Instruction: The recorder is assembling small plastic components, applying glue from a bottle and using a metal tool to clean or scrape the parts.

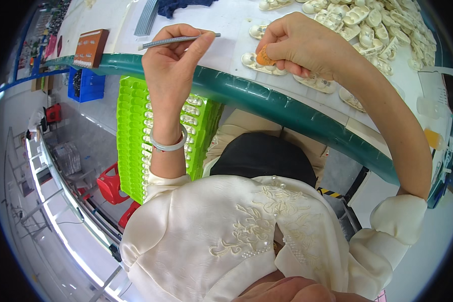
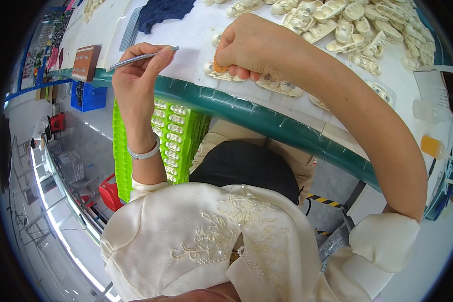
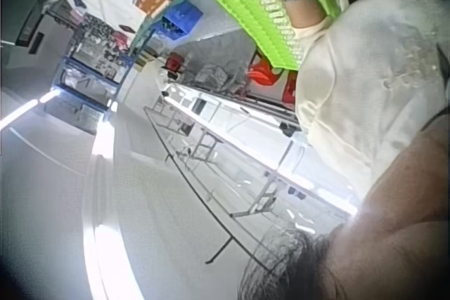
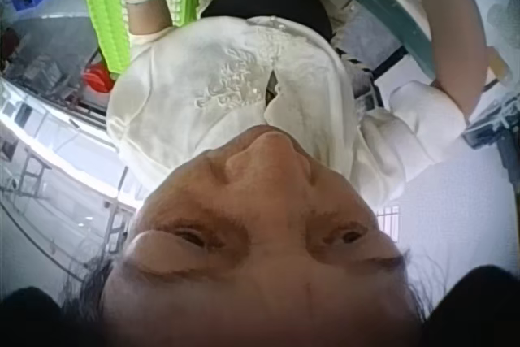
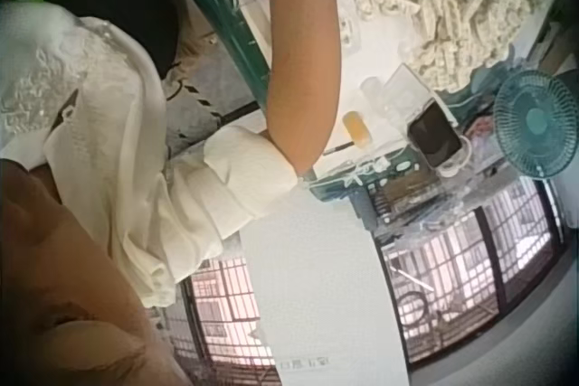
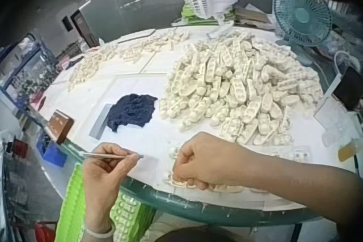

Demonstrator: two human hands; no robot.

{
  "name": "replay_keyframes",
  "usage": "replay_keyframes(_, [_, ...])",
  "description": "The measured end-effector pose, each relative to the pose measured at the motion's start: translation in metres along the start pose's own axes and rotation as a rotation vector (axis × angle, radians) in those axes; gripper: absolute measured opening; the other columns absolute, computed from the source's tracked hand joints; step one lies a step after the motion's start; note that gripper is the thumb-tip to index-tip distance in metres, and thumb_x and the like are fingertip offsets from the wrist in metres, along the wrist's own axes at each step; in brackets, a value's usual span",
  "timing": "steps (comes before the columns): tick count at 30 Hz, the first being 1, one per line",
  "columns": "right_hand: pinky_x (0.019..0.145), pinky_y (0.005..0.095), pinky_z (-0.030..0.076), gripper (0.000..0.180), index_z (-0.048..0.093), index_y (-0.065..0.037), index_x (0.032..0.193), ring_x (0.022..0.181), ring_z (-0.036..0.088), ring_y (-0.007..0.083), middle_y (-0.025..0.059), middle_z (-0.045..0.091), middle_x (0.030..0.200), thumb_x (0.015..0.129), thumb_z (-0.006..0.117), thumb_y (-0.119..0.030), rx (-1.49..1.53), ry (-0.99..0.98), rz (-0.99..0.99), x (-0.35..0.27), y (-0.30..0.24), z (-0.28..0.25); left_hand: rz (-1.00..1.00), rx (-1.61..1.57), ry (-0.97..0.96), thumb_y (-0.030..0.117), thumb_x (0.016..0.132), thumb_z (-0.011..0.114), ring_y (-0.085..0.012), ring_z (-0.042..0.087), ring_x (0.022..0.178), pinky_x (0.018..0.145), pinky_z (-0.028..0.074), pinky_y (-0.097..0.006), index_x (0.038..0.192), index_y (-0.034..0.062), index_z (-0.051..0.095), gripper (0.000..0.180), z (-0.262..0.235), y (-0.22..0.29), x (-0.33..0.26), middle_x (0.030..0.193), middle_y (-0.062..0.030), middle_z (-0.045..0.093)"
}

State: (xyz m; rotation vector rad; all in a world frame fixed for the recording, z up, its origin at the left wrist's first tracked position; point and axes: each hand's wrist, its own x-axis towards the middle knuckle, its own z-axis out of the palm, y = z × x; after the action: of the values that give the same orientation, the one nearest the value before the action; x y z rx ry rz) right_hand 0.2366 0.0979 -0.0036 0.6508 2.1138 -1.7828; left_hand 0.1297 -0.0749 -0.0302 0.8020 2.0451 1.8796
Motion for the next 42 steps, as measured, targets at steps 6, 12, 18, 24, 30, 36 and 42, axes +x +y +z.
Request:
replay_keyframes(6, [0.057,0.0292,0.046,0.012,0.064,0.000,0.087,0.064,0.057,0.0190,0.0089,0.060,0.073,0.077,0.061,-0.006,-0.579,0.276,-0.605,-0.033,0.015,-0.022,0.238,0.208,0.067,0.003,0.079,0.066,-0.0078,0.060,0.075,0.065,0.047,-0.016,0.089,-0.0036,0.060,0.013,-0.012,-0.017,0.020,0.082,-0.0069,0.065])
replay_keyframes(12, [0.068,0.0313,0.046,0.025,0.062,-0.004,0.097,0.079,0.057,0.0243,0.0098,0.057,0.089,0.072,0.065,0.000,-0.666,0.283,-0.561,-0.071,0.035,-0.023,0.230,0.245,0.048,0.004,0.082,0.062,-0.0127,0.062,0.081,0.075,0.049,-0.022,0.092,-0.0052,0.061,0.014,-0.008,-0.023,0.037,0.089,-0.0095,0.066])
replay_keyframes(18, [0.066,0.0316,0.046,0.022,0.062,-0.002,0.095,0.074,0.056,0.0240,0.0093,0.058,0.083,0.073,0.065,-0.003,-0.642,0.320,-0.637,-0.060,0.030,-0.014,0.112,0.012,-0.077,0.004,0.083,0.062,-0.0184,0.065,0.081,0.076,0.053,-0.025,0.095,-0.0050,0.059,0.015,-0.002,-0.011,0.016,0.087,-0.0133,0.065])
replay_keyframes(24, [0.061,0.0318,0.045,0.020,0.062,-0.002,0.094,0.065,0.055,0.0223,0.0086,0.058,0.078,0.075,0.064,-0.007,-0.668,0.263,-0.577,-0.047,0.017,-0.011,0.051,-0.043,-0.165,0.003,0.082,0.062,-0.0184,0.065,0.080,0.075,0.053,-0.025,0.095,-0.0041,0.057,0.015,0.002,0.004,0.002,0.086,-0.0140,0.065])
replay_keyframes(30, [0.061,0.0320,0.044,0.022,0.062,-0.003,0.095,0.067,0.055,0.0224,0.0081,0.057,0.080,0.073,0.066,-0.007,-0.685,0.248,-0.442,-0.066,0.020,-0.031,-0.057,-0.087,-0.337,-0.003,0.079,0.063,-0.0113,0.062,0.079,0.069,0.050,-0.020,0.091,-0.0041,0.059,0.013,0.023,0.025,-0.023,0.085,-0.0123,0.066])
replay_keyframes(36, [0.071,0.0328,0.044,0.026,0.062,-0.001,0.095,0.082,0.054,0.0239,0.0077,0.057,0.089,0.070,0.067,-0.003,-0.745,0.319,-0.530,-0.074,0.038,-0.024,-0.056,0.041,-0.304,-0.001,0.079,0.065,-0.0079,0.061,0.073,0.064,0.048,-0.016,0.090,-0.0049,0.060,0.012,0.054,0.016,-0.046,0.079,-0.0067,0.065])
replay_keyframes(42, [0.077,0.0334,0.044,0.026,0.062,0.000,0.093,0.090,0.052,0.0241,0.0078,0.056,0.091,0.067,0.066,0.001,-0.737,0.301,-0.550,-0.068,0.051,-0.024,-0.042,0.035,-0.258,0.000,0.080,0.065,-0.0072,0.061,0.073,0.064,0.047,-0.016,0.090,-0.0047,0.059,0.013,0.067,0.012,-0.051,0.080,-0.0081,0.066])
